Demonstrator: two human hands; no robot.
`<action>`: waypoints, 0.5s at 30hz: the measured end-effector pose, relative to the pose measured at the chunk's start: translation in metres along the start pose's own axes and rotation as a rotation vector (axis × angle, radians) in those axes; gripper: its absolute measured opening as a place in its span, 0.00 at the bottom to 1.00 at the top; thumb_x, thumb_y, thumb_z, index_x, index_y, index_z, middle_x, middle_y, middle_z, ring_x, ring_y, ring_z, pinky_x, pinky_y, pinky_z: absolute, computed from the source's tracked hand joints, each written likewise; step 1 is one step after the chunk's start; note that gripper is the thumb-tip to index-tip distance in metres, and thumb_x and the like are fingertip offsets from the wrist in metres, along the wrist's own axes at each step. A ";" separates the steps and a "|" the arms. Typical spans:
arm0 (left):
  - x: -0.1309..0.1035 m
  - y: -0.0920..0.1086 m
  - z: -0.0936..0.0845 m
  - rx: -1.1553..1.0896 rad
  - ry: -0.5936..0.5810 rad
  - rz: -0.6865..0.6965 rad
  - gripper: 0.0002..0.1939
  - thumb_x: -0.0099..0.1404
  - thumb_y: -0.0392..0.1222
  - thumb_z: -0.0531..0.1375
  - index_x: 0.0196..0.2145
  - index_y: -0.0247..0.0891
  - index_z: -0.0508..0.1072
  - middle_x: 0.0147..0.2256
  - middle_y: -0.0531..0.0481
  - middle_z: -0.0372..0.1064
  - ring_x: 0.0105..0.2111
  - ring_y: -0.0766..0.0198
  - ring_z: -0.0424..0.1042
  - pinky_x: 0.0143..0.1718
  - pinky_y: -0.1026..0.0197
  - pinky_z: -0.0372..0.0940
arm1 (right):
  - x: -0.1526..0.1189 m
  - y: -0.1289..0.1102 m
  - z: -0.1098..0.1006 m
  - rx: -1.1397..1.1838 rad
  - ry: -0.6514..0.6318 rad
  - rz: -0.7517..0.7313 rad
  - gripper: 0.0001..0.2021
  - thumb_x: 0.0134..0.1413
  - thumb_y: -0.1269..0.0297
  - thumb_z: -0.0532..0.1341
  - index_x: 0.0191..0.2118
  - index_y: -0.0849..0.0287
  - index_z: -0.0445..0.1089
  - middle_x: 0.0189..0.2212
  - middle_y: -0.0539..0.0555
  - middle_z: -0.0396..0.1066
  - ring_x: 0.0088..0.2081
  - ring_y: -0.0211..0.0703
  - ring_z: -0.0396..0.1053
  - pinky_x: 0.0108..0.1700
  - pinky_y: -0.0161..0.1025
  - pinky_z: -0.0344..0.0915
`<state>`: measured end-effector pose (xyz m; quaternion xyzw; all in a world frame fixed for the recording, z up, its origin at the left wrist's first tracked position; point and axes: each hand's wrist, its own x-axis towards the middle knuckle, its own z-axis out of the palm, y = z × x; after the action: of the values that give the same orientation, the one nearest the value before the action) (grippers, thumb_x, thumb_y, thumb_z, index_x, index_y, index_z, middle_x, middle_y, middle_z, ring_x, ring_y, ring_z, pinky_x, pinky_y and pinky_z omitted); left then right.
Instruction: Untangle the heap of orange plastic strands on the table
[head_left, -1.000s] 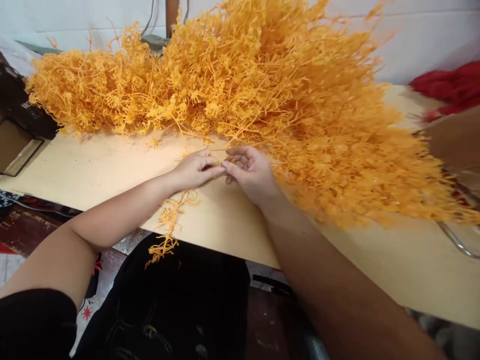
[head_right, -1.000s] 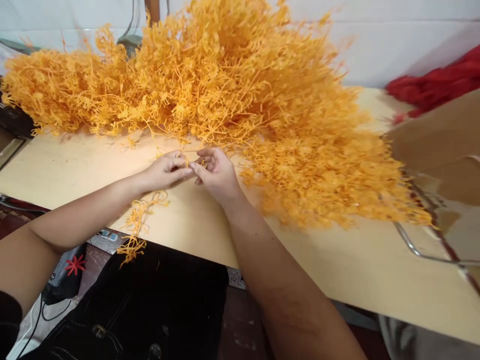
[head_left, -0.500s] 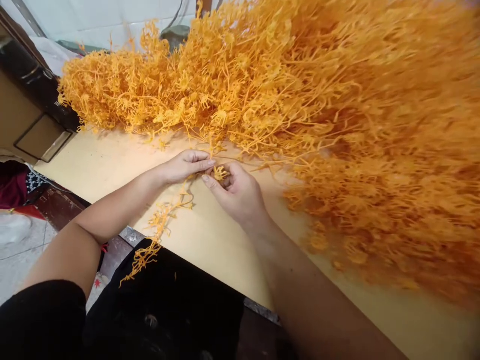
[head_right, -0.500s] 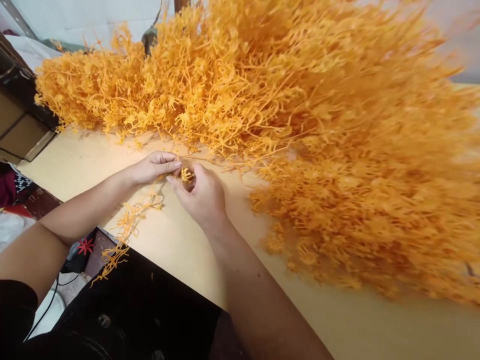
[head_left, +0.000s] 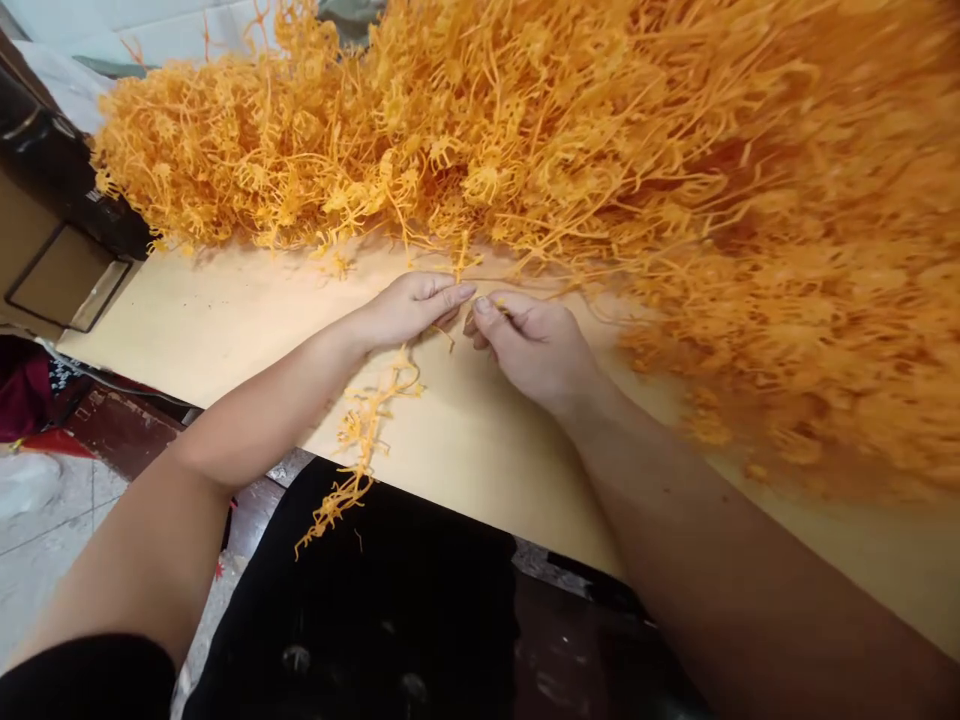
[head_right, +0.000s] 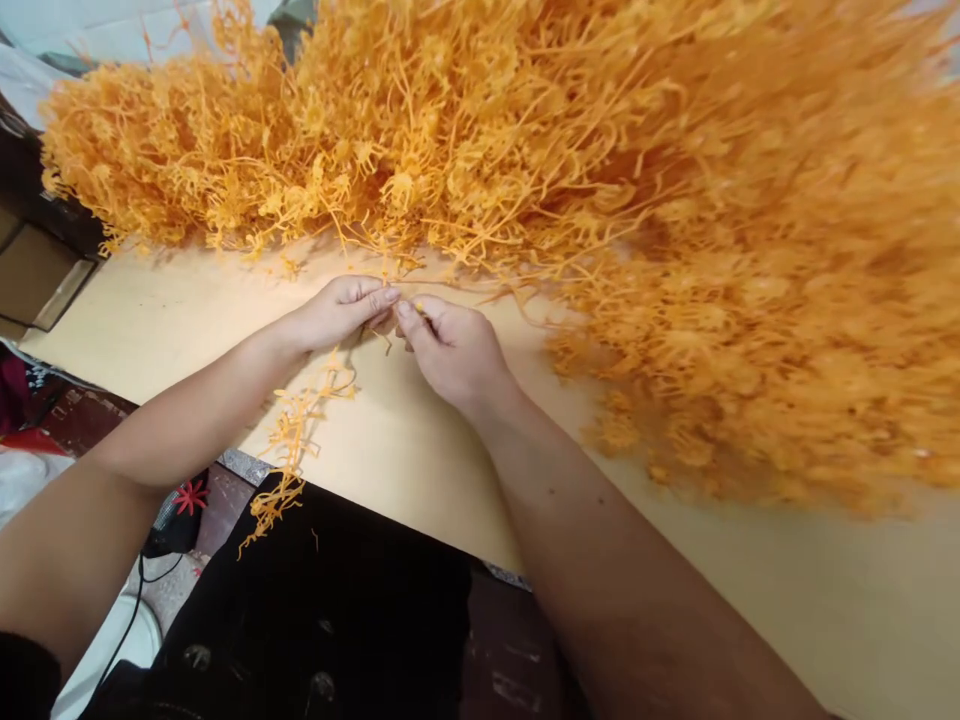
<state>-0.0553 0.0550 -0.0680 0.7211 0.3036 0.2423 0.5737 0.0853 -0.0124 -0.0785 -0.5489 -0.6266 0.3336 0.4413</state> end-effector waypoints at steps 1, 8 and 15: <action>0.001 -0.001 0.000 0.010 0.009 0.004 0.23 0.65 0.50 0.52 0.17 0.34 0.58 0.16 0.57 0.53 0.17 0.77 0.52 0.23 0.67 0.50 | 0.001 -0.002 0.000 0.034 0.005 -0.005 0.26 0.51 0.38 0.52 0.20 0.57 0.60 0.17 0.49 0.58 0.21 0.34 0.55 0.26 0.36 0.53; 0.005 0.003 -0.011 -0.033 0.216 -0.011 0.21 0.65 0.43 0.53 0.17 0.35 0.54 0.15 0.59 0.48 0.16 0.76 0.47 0.21 0.67 0.46 | -0.034 -0.032 0.004 0.104 0.178 -0.026 0.25 0.53 0.41 0.52 0.19 0.58 0.59 0.17 0.48 0.54 0.20 0.32 0.52 0.24 0.35 0.51; 0.005 0.004 -0.010 0.005 0.191 -0.004 0.21 0.65 0.40 0.52 0.15 0.35 0.56 0.13 0.60 0.48 0.15 0.76 0.46 0.20 0.66 0.44 | -0.057 -0.024 -0.079 -0.210 0.478 0.101 0.20 0.50 0.44 0.57 0.28 0.58 0.65 0.17 0.47 0.57 0.21 0.34 0.56 0.22 0.34 0.54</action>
<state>-0.0586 0.0649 -0.0618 0.6956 0.3591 0.3081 0.5407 0.1491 -0.0779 -0.0363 -0.6854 -0.5078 0.1494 0.5001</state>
